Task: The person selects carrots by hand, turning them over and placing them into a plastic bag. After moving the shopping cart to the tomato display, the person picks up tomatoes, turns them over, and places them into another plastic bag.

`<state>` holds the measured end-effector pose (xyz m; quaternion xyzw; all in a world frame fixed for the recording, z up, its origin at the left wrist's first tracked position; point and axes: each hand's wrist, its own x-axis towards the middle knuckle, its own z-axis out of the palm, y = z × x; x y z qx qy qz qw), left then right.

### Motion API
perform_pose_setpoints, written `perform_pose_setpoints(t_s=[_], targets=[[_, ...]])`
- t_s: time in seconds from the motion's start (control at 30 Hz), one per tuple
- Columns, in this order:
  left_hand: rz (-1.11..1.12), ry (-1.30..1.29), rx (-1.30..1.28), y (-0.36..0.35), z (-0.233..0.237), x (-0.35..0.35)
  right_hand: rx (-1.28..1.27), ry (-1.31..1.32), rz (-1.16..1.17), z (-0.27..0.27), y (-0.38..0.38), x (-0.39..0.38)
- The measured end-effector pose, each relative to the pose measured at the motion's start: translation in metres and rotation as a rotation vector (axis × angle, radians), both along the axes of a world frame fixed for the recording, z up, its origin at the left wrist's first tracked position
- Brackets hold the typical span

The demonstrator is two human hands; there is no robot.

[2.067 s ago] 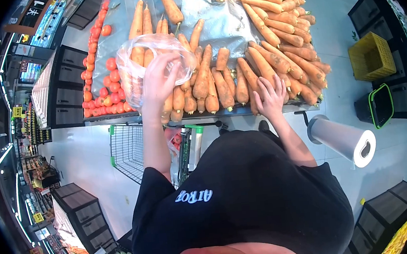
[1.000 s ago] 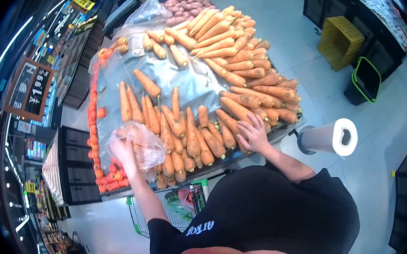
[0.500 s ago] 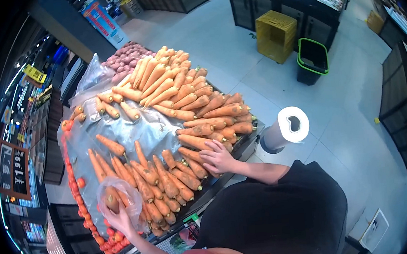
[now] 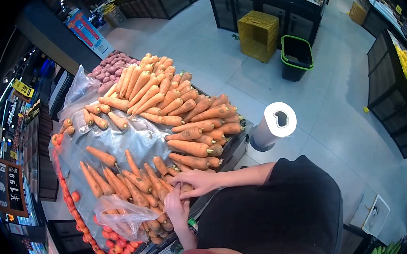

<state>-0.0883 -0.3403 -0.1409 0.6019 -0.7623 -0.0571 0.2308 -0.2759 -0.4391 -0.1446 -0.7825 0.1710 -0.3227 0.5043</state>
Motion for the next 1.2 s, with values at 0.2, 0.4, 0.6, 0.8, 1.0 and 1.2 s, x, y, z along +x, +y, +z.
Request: perform_pose_setpoints(t_s=[0.2, 0.4, 0.6, 0.8, 1.0, 1.2], targets=[[0.131, 0.046, -0.079, -0.003, -0.014, 0.006, -0.131, 0.103, 0.066, -0.014, -0.008, 0.013], [0.231, 0.158, -0.096, -0.006, -0.004, 0.021, -0.081, 0.047, 0.057, 0.006, -0.028, -0.018], [0.177, 0.388, -0.090, 0.002, -0.015, 0.048, 0.298, -0.020, -0.021, 0.040, -0.050, -0.071], [0.139, 0.403, -0.185, -0.005, 0.006, 0.027, 0.210, -0.154, -0.074, 0.028, -0.059, -0.080], [0.110, 0.433, -0.141, 0.001, 0.022, 0.020, 0.462, -0.268, -0.028, 0.020, -0.066, -0.083], [0.262, 0.720, -0.026, 0.014, 0.009, 0.016, 0.385, -0.280, 0.158, 0.019, -0.073, -0.076]])
